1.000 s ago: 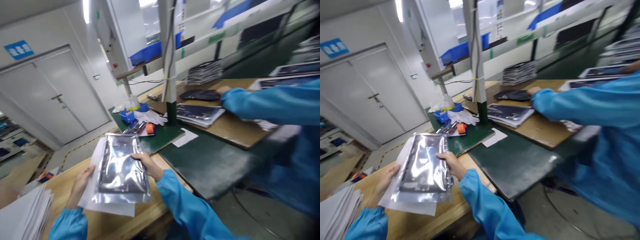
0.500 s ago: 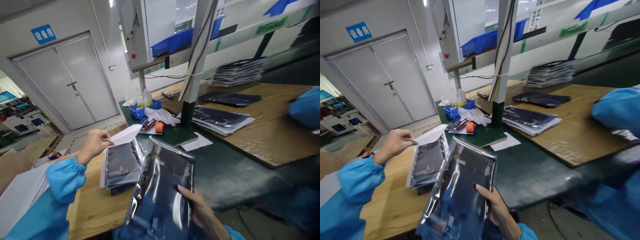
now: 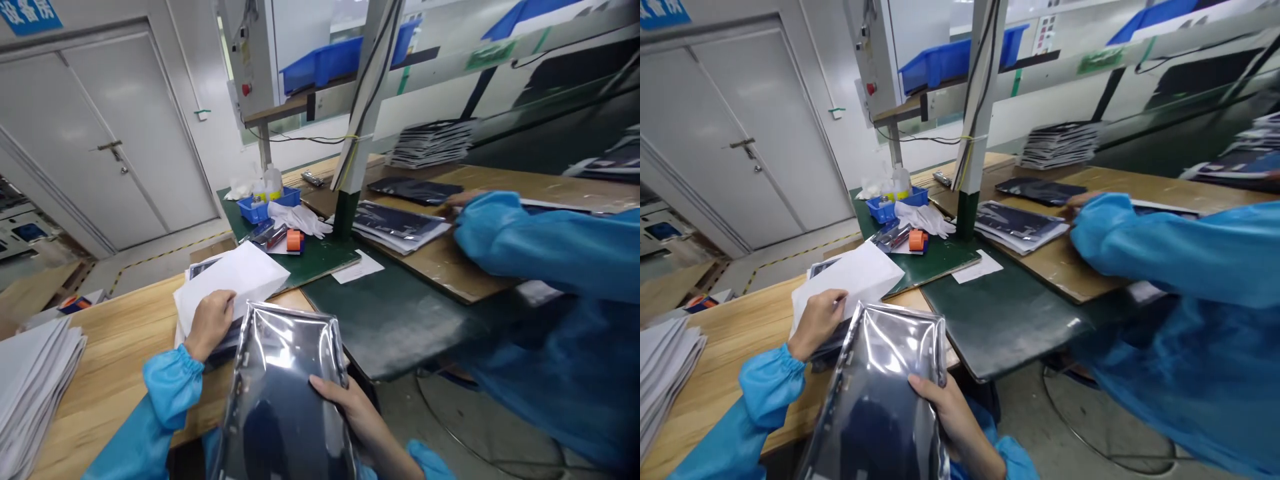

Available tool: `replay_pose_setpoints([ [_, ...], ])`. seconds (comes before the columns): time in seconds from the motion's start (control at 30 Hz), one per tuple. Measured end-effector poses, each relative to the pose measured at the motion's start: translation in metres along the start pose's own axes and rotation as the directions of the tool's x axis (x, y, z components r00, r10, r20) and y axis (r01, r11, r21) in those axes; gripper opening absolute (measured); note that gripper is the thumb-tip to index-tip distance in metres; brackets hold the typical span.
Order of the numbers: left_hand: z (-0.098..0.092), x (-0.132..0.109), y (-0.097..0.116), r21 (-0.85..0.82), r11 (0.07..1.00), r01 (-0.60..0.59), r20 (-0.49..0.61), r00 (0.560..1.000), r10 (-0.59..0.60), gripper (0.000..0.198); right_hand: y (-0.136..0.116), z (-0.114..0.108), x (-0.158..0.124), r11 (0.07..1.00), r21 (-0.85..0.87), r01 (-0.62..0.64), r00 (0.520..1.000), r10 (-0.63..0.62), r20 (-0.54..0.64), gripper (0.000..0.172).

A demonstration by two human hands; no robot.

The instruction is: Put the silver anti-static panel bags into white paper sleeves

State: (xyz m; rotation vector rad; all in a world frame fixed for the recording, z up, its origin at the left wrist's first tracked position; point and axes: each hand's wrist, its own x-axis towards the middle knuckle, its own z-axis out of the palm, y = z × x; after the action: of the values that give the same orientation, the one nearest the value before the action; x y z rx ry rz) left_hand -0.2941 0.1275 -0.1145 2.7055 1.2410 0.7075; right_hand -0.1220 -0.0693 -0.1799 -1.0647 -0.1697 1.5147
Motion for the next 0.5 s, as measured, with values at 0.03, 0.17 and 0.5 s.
replay_pose_setpoints([
  [0.03, -0.001, -0.003, 0.001, 0.037, 0.998, -0.042, -0.006, 0.999, 0.043, 0.029, -0.002, 0.006, 0.004, 1.0, 0.011, 0.01, 1.0, -0.01, 0.008, 0.056],
  [0.17, -0.005, -0.018, -0.012, 0.2, 0.977, -0.08, -0.088, 0.991, 0.099, 0.038, -0.005, 0.021, 0.019, 0.996, 0.06, 0.068, 0.998, -0.067, -0.02, 0.061],
  [0.5, -0.009, -0.053, -0.04, 0.283, 0.954, -0.101, -0.164, 0.975, 0.152, 0.037, -0.004, 0.041, 0.041, 0.997, 0.003, 0.079, 0.997, -0.079, -0.004, 0.044],
])
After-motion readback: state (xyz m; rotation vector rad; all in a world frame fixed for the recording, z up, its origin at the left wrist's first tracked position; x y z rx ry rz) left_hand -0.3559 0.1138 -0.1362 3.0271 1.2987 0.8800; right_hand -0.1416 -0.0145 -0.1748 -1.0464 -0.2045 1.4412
